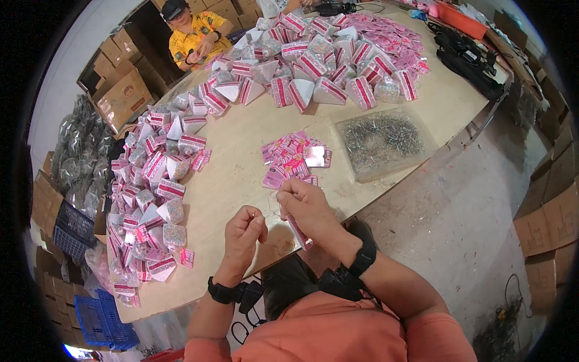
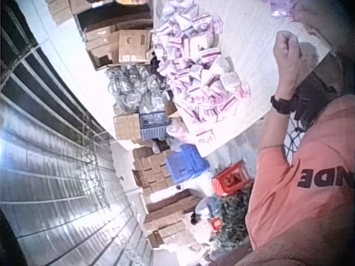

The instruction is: The person sits at a table in a warehouse and repeatedly packages small items. They pick up a small plastic bag containing colorful beads, insert a pink paper label into the bag, and secure it with a metal staple. The finished packages are placed in a pile on the table.

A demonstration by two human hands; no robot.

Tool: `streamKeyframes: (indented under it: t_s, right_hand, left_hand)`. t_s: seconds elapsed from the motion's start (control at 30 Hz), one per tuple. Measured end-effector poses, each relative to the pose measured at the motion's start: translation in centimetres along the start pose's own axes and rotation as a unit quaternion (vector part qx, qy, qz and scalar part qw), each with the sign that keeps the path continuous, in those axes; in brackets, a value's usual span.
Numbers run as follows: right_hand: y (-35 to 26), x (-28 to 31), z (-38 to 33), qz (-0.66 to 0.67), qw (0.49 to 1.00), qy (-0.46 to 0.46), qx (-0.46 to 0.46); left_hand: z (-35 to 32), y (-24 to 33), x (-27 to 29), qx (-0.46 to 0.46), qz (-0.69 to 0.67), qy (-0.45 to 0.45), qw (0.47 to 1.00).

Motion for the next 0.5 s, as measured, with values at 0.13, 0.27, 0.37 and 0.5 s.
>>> streamKeyframes:
  t_s: [0.13, 0.27, 0.37, 0.5]
  right_hand:
    - [-0.6, 0.8, 0.5, -0.036, 0.998, 0.028, 0.042]
    - [-2.6, 4.2, 1.7, -0.093, 0.99, 0.078, 0.076]
    - [-5.1, 8.7, 2.6, -0.251, 0.953, 0.13, 0.107]
    - [-7.9, 11.6, 3.4, -0.572, 0.788, 0.168, 0.151]
  left_hand:
    - [0.4, 1.1, -0.1, -0.008, 0.022, 0.021, 1.0]
    - [0.8, 2.5, 0.2, -0.039, 0.056, 0.027, 0.997]
    - [1.1, 3.1, 0.6, -0.051, 0.087, 0.029, 0.994]
    - [1.2, 3.4, 1.0, -0.051, 0.106, 0.041, 0.992]
Point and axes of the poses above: each hand's wrist, its own z-axis towards the middle knuckle, its own x-axis out of the back of the hand, y = z × x, the point moved 5 cm from there along z, towards the middle knuckle, and after that the axes turned 5 degrees about x, right-handed, at the moved point
